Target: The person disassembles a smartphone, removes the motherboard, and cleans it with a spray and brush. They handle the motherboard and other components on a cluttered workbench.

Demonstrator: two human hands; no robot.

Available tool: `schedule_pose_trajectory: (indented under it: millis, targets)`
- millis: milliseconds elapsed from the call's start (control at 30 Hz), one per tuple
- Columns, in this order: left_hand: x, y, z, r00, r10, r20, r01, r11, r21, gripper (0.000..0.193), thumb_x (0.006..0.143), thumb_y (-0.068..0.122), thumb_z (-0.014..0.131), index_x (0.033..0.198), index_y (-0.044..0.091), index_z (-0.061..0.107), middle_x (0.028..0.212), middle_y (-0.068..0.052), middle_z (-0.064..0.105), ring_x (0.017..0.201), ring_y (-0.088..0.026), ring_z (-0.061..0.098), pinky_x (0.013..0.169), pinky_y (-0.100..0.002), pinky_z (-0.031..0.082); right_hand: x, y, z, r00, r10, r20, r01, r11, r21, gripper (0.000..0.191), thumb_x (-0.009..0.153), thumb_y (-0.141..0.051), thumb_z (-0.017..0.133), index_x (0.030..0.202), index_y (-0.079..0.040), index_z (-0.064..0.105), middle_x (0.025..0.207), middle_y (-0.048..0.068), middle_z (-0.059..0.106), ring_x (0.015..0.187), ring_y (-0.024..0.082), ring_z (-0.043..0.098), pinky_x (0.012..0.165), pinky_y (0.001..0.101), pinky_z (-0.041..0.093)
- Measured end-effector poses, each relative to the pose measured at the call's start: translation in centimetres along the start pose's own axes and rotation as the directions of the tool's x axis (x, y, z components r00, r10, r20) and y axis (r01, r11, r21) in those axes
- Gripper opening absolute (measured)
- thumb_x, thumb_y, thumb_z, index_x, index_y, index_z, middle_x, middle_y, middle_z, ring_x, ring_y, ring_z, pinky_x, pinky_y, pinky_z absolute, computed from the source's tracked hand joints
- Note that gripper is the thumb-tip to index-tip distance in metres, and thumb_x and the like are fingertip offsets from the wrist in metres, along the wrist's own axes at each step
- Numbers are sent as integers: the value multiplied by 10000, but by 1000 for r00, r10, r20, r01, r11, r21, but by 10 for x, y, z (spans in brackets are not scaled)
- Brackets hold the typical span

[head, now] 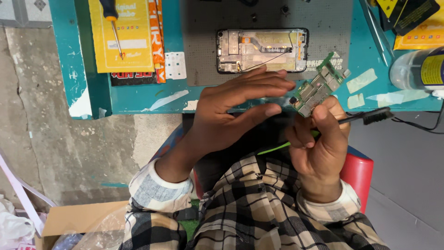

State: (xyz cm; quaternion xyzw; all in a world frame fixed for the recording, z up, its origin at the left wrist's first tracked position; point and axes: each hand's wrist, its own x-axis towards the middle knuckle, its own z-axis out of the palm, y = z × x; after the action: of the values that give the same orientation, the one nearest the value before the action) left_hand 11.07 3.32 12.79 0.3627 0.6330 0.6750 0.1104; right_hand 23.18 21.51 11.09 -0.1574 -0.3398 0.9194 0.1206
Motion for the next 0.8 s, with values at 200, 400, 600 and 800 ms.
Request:
schedule_pose_trajectory:
  millis: [200,400,600,800]
  targets:
    - [-5,-1,-1,999,-11,46,12,999,-40,189,1047,130,759,1224,86,712,1291,-45,730,1361,-210,646,1274,-443,406,-11,8,-1,992,-128,-3,127,986,-111,182,1061,-180,664,1025,-54,536,970,126,669,497,44,385,446,180,294]
    - [-9,-5,5,1000,22,21,-20,996,-88,152,1053,119,754,1189,61,718,1241,-71,744,1323,-219,669,1270,-451,415,-15,13,-1,984,-168,61,174,979,-105,253,1115,-154,663,955,-39,505,839,92,602,500,59,385,457,196,297]
    - [-9,1,4,999,53,3,-53,995,-80,172,1047,109,751,1209,55,726,1224,-96,746,1305,-232,675,1287,-460,447,-14,14,8,988,-148,38,151,979,-139,190,1072,-174,657,1024,-44,526,918,136,653,485,46,380,437,188,287]
    - [-13,-1,5,999,53,0,-52,996,-71,166,1049,114,747,1204,58,732,1211,-87,752,1297,-226,683,1285,-469,455,-16,14,6,989,-134,60,140,985,-96,219,1100,-160,665,984,-28,535,839,114,637,489,55,388,453,196,302]
